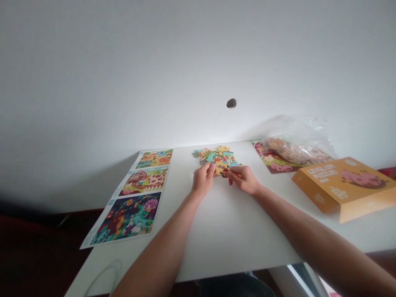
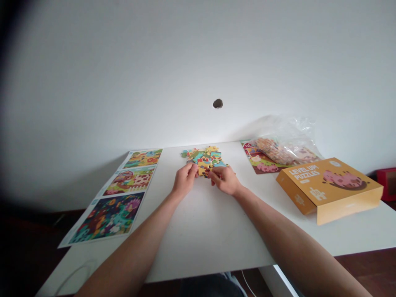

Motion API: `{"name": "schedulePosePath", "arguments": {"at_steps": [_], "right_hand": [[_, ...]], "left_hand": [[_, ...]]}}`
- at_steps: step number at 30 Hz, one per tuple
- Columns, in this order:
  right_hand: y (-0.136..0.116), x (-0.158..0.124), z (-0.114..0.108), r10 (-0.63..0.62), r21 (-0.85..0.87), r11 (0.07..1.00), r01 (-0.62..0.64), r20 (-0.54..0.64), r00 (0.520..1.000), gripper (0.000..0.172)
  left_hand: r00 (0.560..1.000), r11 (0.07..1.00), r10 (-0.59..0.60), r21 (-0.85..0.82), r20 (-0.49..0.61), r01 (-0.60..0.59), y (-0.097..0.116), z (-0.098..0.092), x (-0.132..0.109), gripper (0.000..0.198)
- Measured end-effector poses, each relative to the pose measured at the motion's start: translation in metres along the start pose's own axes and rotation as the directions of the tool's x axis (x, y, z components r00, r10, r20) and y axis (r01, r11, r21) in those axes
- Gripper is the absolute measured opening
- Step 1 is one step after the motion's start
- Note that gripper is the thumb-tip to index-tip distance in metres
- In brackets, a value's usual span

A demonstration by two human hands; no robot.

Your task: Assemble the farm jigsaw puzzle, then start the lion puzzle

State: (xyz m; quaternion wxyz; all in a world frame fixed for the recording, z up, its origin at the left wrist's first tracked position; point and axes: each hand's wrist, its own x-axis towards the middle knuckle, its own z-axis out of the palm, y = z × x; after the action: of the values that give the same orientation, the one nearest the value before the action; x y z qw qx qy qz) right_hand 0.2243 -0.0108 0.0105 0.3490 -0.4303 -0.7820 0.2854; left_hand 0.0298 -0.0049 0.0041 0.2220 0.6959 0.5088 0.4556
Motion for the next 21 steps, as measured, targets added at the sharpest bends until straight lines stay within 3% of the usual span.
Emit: {"name": "schedulePosePath", "arguments": {"at_steps": [21], "right_hand": [[0.0023, 0.0007, 0.0009, 0.028, 0.01, 1.0, -0.028, 0.017, 0.999, 0.038]], "left_hand": [[1.0, 1.0, -0.007, 0.007, -0.006, 0.007, -0.001, 0.0002, -0.0002, 0.038]]}}
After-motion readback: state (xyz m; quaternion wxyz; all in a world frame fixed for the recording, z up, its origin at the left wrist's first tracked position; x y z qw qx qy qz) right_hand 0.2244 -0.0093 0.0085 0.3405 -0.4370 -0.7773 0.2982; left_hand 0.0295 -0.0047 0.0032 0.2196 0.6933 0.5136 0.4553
